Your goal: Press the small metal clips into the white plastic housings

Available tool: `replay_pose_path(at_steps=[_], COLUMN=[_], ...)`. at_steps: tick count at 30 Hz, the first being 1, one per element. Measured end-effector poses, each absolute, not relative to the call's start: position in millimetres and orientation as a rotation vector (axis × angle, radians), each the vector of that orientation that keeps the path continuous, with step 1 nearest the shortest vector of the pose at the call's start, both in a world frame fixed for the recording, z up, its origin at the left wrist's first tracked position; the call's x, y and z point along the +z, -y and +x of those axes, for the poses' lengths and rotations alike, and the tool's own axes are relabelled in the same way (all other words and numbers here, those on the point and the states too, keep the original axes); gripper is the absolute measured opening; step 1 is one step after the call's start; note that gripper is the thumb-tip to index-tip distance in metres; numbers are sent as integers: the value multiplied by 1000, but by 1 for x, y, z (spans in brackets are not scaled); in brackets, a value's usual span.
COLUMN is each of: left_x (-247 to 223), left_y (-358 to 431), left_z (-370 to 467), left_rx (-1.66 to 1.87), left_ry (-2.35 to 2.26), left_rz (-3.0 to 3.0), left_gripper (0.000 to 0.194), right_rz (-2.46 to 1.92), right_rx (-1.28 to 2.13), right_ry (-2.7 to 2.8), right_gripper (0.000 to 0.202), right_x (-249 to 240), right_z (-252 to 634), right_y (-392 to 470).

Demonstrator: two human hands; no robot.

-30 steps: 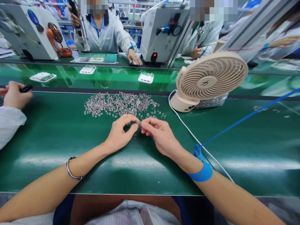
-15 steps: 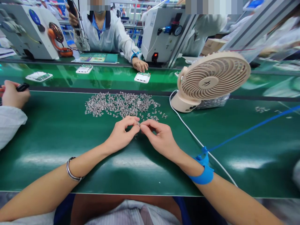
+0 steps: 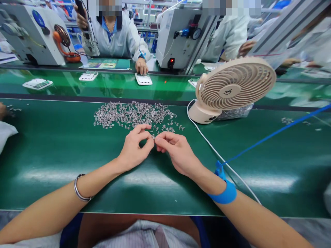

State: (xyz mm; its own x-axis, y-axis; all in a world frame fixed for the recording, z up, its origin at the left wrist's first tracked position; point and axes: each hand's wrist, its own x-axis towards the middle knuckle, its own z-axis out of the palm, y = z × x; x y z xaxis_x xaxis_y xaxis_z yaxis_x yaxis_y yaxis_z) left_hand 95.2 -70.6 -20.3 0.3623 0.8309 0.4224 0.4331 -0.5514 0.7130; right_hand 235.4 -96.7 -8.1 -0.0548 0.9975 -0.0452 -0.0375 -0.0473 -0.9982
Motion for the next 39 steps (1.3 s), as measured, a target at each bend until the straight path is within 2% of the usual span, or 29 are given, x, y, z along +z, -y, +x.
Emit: replay_pose_path(at_steps=[7, 12, 15, 18, 22, 25, 33, 36, 39], left_x=[-23, -20, -21, -25, -31, -34, -33, -32, -31], left_y=[72, 65, 58, 54, 53, 49, 47, 47, 45], left_z=[95, 91, 88, 87, 86, 85, 83, 83, 80], left_rx=[1168, 966, 884, 929, 865, 762, 809, 719, 562], left_ry=[-1142, -1264, -1367, -1410, -1485, -1530, -1633, -1716, -1780], left_rz=[2577, 2476, 2344, 2302, 2298, 2303, 2269, 2302, 2343], left_gripper=[20, 19, 20, 20, 21, 22, 28, 35, 44], right_rz=[-1102, -978, -942, -1100, -1383, -1413, -1341, -1267, -1353], right_rx=[1641, 1651, 1515, 1313, 823, 515, 166, 114, 58], right_ry=[927, 977, 1045, 1121, 1455, 1703, 1864, 2089, 2224], right_gripper=[16, 16, 18, 19, 18, 14, 17, 26, 19], right_x=[-7, 4, 14, 8, -21, -37, -36, -37, -44], right_z=[237, 246, 253, 256, 255, 257, 255, 248, 248], right_y=[94, 94, 96, 94, 83, 76, 82, 89, 88])
